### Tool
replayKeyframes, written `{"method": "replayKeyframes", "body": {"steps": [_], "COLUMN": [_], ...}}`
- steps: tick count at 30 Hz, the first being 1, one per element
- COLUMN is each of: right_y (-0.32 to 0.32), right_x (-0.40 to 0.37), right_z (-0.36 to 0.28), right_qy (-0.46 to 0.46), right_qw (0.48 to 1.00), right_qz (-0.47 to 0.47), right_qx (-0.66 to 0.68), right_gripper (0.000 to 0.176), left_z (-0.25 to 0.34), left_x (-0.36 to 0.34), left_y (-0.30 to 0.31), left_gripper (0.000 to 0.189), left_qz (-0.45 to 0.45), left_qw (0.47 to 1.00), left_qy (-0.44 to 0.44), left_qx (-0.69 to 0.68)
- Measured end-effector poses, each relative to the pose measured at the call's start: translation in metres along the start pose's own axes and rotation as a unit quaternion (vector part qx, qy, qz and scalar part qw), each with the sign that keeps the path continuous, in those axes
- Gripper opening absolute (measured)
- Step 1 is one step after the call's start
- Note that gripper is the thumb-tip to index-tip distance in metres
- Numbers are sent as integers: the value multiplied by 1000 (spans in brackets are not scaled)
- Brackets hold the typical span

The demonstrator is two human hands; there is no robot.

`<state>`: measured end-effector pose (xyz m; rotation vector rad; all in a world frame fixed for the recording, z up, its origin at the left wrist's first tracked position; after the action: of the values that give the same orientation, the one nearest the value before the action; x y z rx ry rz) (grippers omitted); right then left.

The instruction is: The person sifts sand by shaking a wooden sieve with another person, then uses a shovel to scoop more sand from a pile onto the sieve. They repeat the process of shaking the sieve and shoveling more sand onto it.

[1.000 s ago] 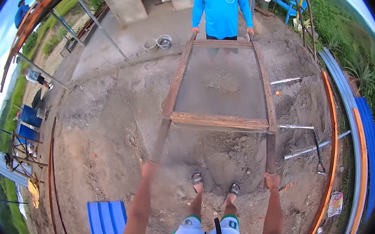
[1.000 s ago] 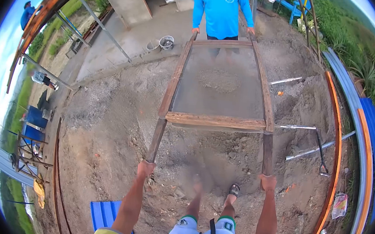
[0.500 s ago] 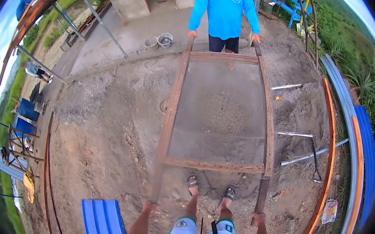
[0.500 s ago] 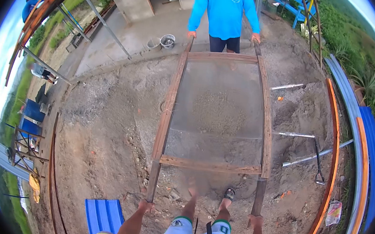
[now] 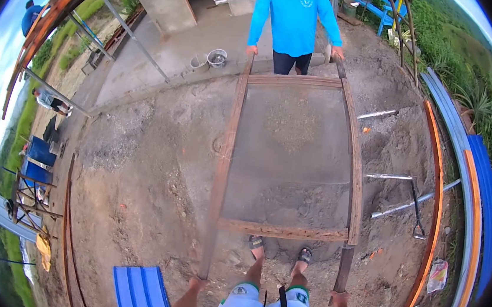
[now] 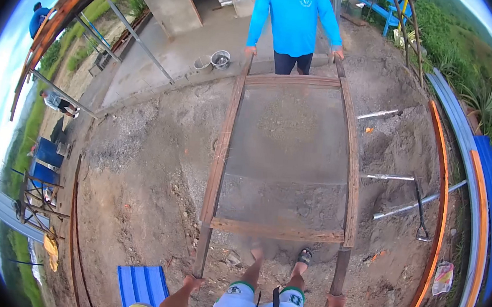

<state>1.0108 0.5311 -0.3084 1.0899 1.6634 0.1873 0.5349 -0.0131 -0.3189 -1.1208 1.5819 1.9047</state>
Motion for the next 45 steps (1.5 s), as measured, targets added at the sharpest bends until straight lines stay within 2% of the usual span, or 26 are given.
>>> {"method": "replayKeyframes", "body": {"steps": [4,5,8,10,11,12,13,15,16,17,19,20,22,24,25,28,29,31,33,34,36,39,41,43,44,45], "right_y": [6,6,-7,-14,0,2,2,21,16,13,2,-15,-23,-11,-10,-19,-21,-30,-31,-10,-3,11,4,-1,-3,4], "right_x": [-21,-13,49,84,57,55,29,20,32,29,25,43,34,-16,-22,-12,-12,20,54,23,38,21,22,15,12,-8], "right_z": [29,25,-41,-122,-198,-236,-232,-296,-272,-250,-173,-110,-24,16,10,14,-9,-58,-127,-204,-254,-264,-200,-108,-57,-41], "right_qy": [-67,-63,40,93,97,92,86,123,113,93,52,60,43,-30,-52,-28,-47,-2,94,70,123,144,129,55,50,23], "right_qw": [996,997,999,990,988,990,989,983,982,985,980,985,992,1000,996,1000,997,1000,992,989,984,981,974,984,991,997], "right_qz": [-28,-23,27,76,62,50,51,90,109,88,94,74,65,-7,-32,-9,-32,-3,66,67,55,71,92,102,84,55], "right_qx": [45,43,24,-75,-99,-97,-109,-99,-105,-117,-166,-146,-102,-4,59,7,47,21,-52,-111,-121,-106,-162,-132,-90,-50], "right_gripper": [46,46,39,45,50,55,55,56,57,58,61,54,41,35,32,31,45,44,46,50,53,50,50,56,50,47], "left_z": [-21,-11,78,152,189,262,241,278,247,233,143,95,39,-6,15,40,13,60,126,154,249,232,162,90,60,67], "left_x": [-23,-14,12,37,48,-63,-65,-24,20,-4,45,54,19,-38,-52,-64,-5,33,54,68,-45,-8,31,13,-4,-70], "left_y": [-9,-7,29,82,108,169,168,196,175,163,94,60,28,16,24,38,20,40,80,97,172,168,112,57,39,47], "left_gripper": [52,45,28,35,39,43,43,43,44,43,32,60,56,52,50,30,31,29,35,42,42,42,39,39,42,40], "left_qz": [-85,-51,60,145,190,142,156,215,228,228,181,62,22,-54,-83,-26,-25,9,183,149,153,221,221,116,154,65], "left_qw": [996,999,996,978,963,985,983,965,960,954,975,997,999,996,994,994,999,997,972,978,978,962,956,989,980,997], "left_qy": [24,3,-57,-147,-188,-94,-95,-140,-161,-186,-124,-37,-21,42,57,-3,-11,-74,-133,-146,-138,-155,-186,-94,-127,-49], "left_qx": [15,9,-19,18,42,-22,20,57,35,56,37,0,41,48,42,-111,31,35,67,-14,-41,40,56,-10,15,4]}}
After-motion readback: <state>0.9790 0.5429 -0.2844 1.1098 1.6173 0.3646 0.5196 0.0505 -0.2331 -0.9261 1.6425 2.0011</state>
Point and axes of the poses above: each hand's wrist, its own x-axis towards the middle knuckle, its own y-axis out of the back of the hand, z = x × y, the point moved 6 cm from there along x, towards the middle knuckle, and after that the axes turned 3 degrees about x, right-handed, at the moved point
